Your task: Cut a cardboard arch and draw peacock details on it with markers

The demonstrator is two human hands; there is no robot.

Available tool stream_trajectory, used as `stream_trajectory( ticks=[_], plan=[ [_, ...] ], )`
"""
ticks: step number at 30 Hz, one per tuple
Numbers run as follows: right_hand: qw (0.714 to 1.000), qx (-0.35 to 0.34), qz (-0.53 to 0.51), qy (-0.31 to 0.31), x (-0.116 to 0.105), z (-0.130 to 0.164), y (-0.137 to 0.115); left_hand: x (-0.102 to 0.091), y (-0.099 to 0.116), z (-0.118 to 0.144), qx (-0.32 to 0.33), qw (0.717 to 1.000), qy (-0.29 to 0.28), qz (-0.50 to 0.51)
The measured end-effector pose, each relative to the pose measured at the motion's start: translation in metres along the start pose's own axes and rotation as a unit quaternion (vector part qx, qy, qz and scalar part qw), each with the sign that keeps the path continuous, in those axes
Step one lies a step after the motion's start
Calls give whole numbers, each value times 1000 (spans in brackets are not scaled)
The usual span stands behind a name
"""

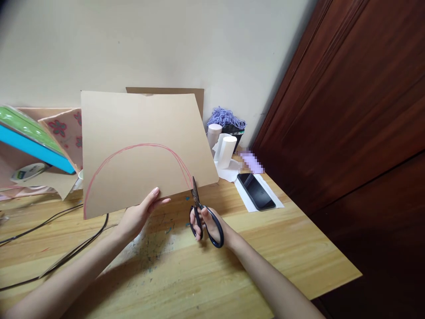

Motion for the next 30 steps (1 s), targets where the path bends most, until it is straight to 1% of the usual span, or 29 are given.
stream_trajectory(
  ticks=[2, 4, 8, 12, 15, 17, 20, 23, 26, 28, 30],
  plan=[
    [1000, 8, -6, 25, -1, 0, 3, 0, -2, 1, -17, 1000, -14, -14],
    [999, 13, -5, 50, -2, 1, 4, -1, -2, 2, -25, 999, -15, -27],
    [996, 9, 33, 82, -6, 2, 1, -5, 4, 3, -11, 999, -7, -46],
    [995, 7, 51, 85, -9, 2, -2, -7, 7, 1, -13, 999, -12, -45],
    [997, -13, 33, 73, -6, -1, -7, -8, 14, 3, 3, 999, -13, -34],
    [998, -23, 13, 62, -2, -2, -9, -6, 20, 5, 19, 999, -28, -32],
    [998, -10, -3, 59, 2, -3, -6, -2, 28, 9, 36, 997, -54, -40],
    [997, 6, 10, 81, -2, -1, -1, -3, 33, 11, 47, 996, -46, -54],
    [995, 20, 22, 96, -8, -1, 2, -2, 31, 7, 36, 997, -45, -44],
    [995, 30, 20, 95, -10, -3, 4, 2, 27, 2, 22, 997, -68, -12],
    [996, 38, -8, 81, -10, -7, 8, 6, 24, -3, 19, 995, -95, 16]
  ],
)
Point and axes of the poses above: each hand's wrist, its own z-axis away from the middle knuckle, its own x-axis out of the palm, y = z × x, the point moved 9 cm from there along -z, towards the middle knuckle, and after that the axes turned 7 degrees about -x, right-handed, at the moved point
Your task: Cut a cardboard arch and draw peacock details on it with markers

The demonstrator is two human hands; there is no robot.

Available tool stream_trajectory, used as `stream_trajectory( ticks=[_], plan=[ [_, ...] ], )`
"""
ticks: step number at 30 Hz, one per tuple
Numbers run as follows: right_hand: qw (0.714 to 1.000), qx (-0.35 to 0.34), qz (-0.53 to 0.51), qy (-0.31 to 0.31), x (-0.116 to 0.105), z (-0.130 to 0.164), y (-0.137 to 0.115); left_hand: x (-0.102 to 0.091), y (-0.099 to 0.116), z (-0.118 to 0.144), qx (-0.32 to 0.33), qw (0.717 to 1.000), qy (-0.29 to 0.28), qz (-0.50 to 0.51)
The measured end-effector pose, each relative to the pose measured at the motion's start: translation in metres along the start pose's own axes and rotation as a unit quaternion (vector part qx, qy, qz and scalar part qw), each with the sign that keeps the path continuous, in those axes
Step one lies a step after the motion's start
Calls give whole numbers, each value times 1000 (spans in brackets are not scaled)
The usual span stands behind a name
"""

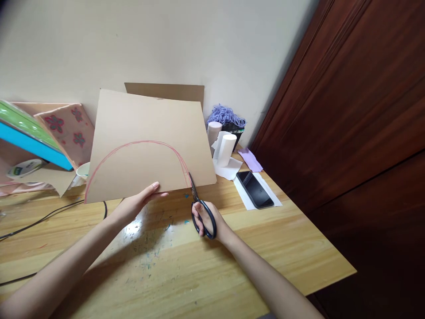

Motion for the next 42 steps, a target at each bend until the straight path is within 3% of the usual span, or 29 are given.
stream_trajectory(
  ticks=[6, 18, 26, 29, 32, 37, 39, 42],
  plan=[
    [990, 24, -113, -76, 18, -6, 15, -13, -10, -8, -46, 995, -7, -87],
    [998, 18, -55, 6, 6, -1, 10, -8, -16, -12, -41, 993, -57, -91],
    [974, 60, -157, -150, 26, 0, 25, -26, 13, 3, -28, 989, -35, -144],
    [968, 65, -174, -169, 33, 1, 23, -29, 19, 8, -17, 987, -28, -158],
    [973, 48, -170, -150, 34, 1, 16, -31, 10, 1, -40, 992, -28, -119],
    [977, 19, -145, -155, 33, 2, 13, -27, -5, -19, -41, 995, -80, 39],
    [979, 17, -131, -158, 32, 2, 16, -30, -5, -22, -32, 995, -66, 65],
    [977, 24, -127, -171, 33, 4, 20, -35, -2, -18, -39, 999, -19, 14]
  ],
)
Point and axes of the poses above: each hand's wrist, its own z-axis away from the middle knuckle, its own x-axis out of the palm, y = z × x, the point moved 9 cm from there along -z, towards the middle knuckle, and after that the axes turned 7 degrees about -x, right-handed, at the moved point
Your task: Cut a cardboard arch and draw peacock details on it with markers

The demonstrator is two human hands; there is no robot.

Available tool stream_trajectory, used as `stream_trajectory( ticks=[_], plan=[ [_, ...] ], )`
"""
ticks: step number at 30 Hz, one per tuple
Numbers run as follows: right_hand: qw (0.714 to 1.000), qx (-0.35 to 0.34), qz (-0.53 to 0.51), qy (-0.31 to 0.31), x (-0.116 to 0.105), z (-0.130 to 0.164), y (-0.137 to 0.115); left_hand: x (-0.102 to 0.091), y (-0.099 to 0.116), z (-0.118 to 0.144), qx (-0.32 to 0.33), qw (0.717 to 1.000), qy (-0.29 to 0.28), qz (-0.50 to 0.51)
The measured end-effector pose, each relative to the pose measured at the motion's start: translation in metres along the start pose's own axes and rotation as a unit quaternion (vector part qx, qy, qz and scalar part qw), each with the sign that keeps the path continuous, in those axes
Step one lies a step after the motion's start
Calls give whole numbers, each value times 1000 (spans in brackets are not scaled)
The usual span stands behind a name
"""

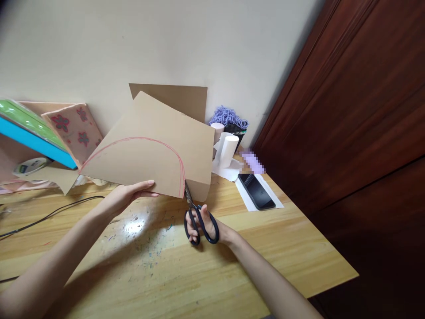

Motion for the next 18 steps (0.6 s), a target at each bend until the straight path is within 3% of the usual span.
stream_trajectory(
  ticks=[4, 8, 12, 18],
  plan=[
    [1000, 6, -13, -10, 7, 3, -4, -3, 15, 20, 1, 991, 71, -116],
    [1000, -1, -24, -19, 14, 3, -13, -9, 19, 28, 7, 986, 109, -129],
    [999, -6, -32, -15, 11, 0, -15, -3, 5, 17, -1, 994, 65, -92],
    [998, 1, -33, 53, -7, -2, -9, 38, -1, 16, 11, 997, -77, 8]
  ],
)
Point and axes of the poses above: each hand's wrist, its own z-axis away from the middle knuckle, its own x-axis out of the palm, y = z × x, the point moved 9 cm from there along -z, towards the middle knuckle, and after that the axes turned 7 degrees about -x, right-handed, at the moved point
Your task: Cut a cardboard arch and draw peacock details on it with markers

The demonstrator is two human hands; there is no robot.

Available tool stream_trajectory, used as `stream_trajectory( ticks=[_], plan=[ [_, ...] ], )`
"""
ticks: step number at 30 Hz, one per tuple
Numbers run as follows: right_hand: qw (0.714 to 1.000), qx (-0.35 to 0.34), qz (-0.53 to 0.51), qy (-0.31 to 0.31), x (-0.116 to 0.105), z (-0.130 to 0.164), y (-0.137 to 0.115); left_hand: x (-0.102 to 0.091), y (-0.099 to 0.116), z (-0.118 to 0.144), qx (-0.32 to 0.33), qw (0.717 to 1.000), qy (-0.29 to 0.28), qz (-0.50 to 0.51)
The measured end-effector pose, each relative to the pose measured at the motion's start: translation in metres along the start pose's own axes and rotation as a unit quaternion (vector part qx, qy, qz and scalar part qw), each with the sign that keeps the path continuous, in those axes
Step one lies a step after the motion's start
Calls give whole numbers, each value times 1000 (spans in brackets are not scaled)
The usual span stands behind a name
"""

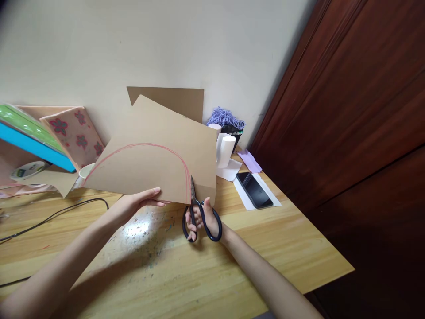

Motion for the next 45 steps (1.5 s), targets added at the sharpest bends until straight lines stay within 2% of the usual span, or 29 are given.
stream_trajectory(
  ticks=[3, 9, 14, 19, 21, 24, 27, 30, 37, 42, 45],
  plan=[
    [999, -5, 16, 38, -6, 0, -1, 6, -1, 0, -3, 1000, -10, 5],
    [996, 7, 13, 86, -15, 0, 7, 6, -6, -5, 1, 1000, -25, 19],
    [998, 49, -26, 30, -10, -2, 12, -1, -3, -8, 5, 1000, -23, 6],
    [997, 75, -23, -19, 2, 10, -3, -24, -1, -7, -12, 999, 18, -43],
    [996, 79, -8, -32, 7, 14, -8, -27, 1, -5, -13, 999, 20, -46],
    [996, 77, 26, -37, 10, 13, -9, -13, 5, 0, 6, 999, -29, -25],
    [996, 42, 68, 29, -2, 7, -9, 7, 5, 4, 11, 996, -83, -19],
    [992, 0, 87, 88, -12, 4, -7, 17, 1, 5, -2, 995, -95, -23],
    [986, -40, 56, 152, -21, 6, -2, 18, -5, -1, -5, 994, -109, 2],
    [991, -15, 29, 130, -19, 4, -1, 17, -4, 0, -11, 995, -94, -10],
    [992, -31, 44, 116, -20, 1, -6, 16, -3, 2, -4, 996, -86, -10]
  ],
)
Point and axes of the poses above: each hand's wrist, its own z-axis away from the middle knuckle, its own x-axis out of the palm, y = z × x, the point moved 9 cm from there along -z, towards the middle knuckle, and after that the axes turned 7 degrees about -x, right-handed, at the moved point
